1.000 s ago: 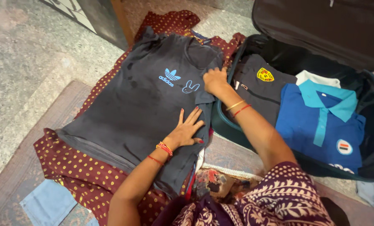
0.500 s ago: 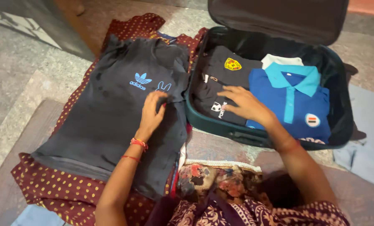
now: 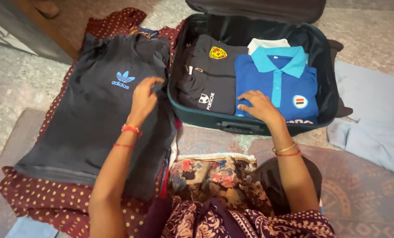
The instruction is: The person packs various articles of clothing into a suitcase, including a patterned dress, t-shirts, and a polo shirt, and adjusts items already inside.
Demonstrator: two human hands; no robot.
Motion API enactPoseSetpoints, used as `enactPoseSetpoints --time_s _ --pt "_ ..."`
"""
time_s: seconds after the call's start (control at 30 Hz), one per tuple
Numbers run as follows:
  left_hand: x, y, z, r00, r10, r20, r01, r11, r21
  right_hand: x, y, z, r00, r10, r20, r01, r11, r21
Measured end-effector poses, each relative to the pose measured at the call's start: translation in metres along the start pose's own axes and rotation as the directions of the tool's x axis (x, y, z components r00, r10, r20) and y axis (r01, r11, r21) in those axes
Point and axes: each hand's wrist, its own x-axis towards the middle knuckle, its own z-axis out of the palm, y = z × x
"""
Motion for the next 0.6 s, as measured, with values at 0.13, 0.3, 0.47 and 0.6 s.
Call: enactPoseSetpoints --time_s 0.13,0.3,0.47,0.6 --pt "0.043 0.044 0.01 0.991 0.115 -0.061 -0.118 0.992 -0.045 -0.001 0.0 -0.001 1.0 0.022 0.003 -0.022 1.0 0.012" --pt "0.077 0.029 0.084 0.992 0.12 0.03 -0.122 0.99 0.072 0.0 0.007 0.001 0.999 0.04 0.013 -0.04 0.999 0.008" --pt "0.096 -0.04 0.162 0.934 -0.132 0.331 0.015 0.942 0.334 -0.001 0.008 0.004 0.999 0.036 0.003 -0.036 0.999 0.037" --pt "0.091 -0.051 0.191 0.849 -0.284 0.447 0.059 0.89 0.453 0.0 0.001 -0.001 0.998 0.055 -0.004 -0.055 0.998 0.038"
